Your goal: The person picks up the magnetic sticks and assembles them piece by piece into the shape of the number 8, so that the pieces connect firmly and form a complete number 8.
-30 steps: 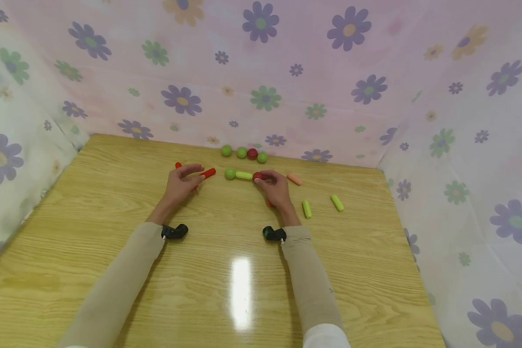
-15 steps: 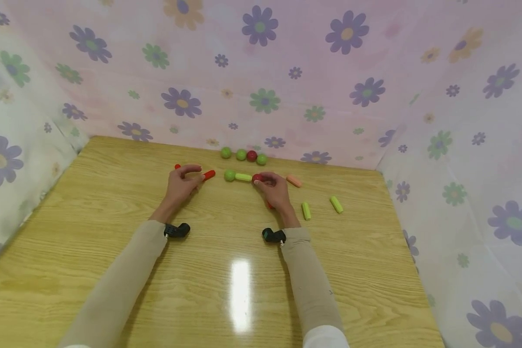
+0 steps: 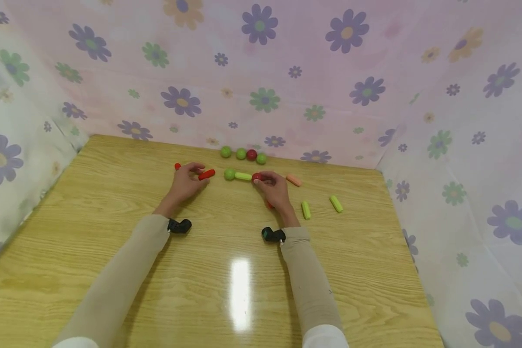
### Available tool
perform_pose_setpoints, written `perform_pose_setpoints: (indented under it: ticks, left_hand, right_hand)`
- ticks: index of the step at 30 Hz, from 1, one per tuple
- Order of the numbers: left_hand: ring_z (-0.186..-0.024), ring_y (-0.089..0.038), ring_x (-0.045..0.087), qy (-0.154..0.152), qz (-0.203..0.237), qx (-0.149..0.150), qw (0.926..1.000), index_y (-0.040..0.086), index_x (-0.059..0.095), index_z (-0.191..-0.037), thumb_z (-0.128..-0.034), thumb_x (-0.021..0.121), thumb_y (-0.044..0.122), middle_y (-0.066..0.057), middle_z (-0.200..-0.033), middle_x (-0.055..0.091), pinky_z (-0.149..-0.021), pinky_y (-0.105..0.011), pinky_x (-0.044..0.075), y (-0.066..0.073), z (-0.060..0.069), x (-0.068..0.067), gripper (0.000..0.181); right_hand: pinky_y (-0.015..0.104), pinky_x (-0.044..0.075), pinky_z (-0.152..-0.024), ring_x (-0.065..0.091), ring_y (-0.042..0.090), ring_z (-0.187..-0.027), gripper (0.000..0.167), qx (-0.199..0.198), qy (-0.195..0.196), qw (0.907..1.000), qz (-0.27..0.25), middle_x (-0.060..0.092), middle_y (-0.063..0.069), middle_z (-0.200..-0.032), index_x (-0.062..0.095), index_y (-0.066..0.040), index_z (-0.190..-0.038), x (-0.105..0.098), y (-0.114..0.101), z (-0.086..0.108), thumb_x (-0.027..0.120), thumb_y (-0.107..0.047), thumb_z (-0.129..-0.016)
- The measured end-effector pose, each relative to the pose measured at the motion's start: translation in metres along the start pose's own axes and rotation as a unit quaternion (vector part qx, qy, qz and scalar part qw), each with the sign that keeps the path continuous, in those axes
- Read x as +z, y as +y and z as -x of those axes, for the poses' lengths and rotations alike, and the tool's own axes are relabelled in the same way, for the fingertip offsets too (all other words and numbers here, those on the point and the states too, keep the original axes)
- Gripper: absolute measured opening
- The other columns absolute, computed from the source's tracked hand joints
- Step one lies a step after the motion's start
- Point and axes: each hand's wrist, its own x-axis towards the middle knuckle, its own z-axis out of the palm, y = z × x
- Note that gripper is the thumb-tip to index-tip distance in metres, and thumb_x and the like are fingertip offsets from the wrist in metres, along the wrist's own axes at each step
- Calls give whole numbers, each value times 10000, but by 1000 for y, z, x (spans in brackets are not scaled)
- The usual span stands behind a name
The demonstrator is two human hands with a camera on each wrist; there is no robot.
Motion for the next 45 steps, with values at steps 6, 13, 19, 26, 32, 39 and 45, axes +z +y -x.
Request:
perform_pose_setpoints:
  ticks: [6,13,19,26,32,39,45]
  left_hand:
    - [-855,-259,603,131,-160,65,9998,-7,644,-1256,-930,731,89,-220,-1180,648,-724,-297,469,1,0,3,351]
    - [-672,-154,525,452,-71,121,9989,-30,704,-1152,-934,711,66,-213,-1066,693,-635,-236,433,3,4,5,239]
    - [-878,-256,614,409,52,98,9991,-44,684,-1225,-994,660,130,-228,-1164,685,-773,-321,493,2,5,5,290]
    - [-1117,-327,593,-18,293,-247,9993,-52,591,-1371,-1072,537,179,-248,-1351,598,-899,-379,486,4,6,1,382]
    - [-778,-135,574,-345,1011,-567,9927,-48,599,-1342,-1045,588,166,-238,-1221,640,-638,-204,456,10,11,-1,366]
    - [-575,-72,510,-888,1581,-878,9795,-56,525,-1405,-1067,543,171,-255,-1172,681,-517,-192,397,17,20,-1,408]
    - [-559,-68,538,-1406,1739,-1084,9686,-87,460,-1432,-1080,505,153,-280,-1273,660,-494,-182,415,24,27,2,428]
  right_hand:
    - [164,492,-770,613,237,-975,364,-31,9,10000,-38,646,306,-1223,627,96,-1294,-1,0,1,690,-56,-970]
    - [169,495,-782,617,210,-961,365,-58,1,10000,-40,642,307,-1225,627,93,-1293,0,0,1,691,-69,-972]
    - [166,494,-783,609,152,-936,364,14,25,10000,-9,644,295,-1229,629,82,-1296,0,0,0,691,-75,-973]
    - [161,493,-773,608,219,-970,363,18,13,10000,-79,639,304,-1234,627,90,-1294,-1,0,0,691,-62,-970]
    - [166,495,-778,620,178,-948,358,-25,67,10000,-35,645,299,-1221,632,91,-1287,0,3,0,694,-58,-967]
    - [170,496,-778,616,156,-927,356,-46,97,9999,-54,648,301,-1218,636,90,-1282,1,4,-1,699,-56,-963]
    - [160,491,-775,612,163,-936,358,-49,88,9999,-63,649,303,-1225,634,89,-1288,1,4,-1,693,-62,-969]
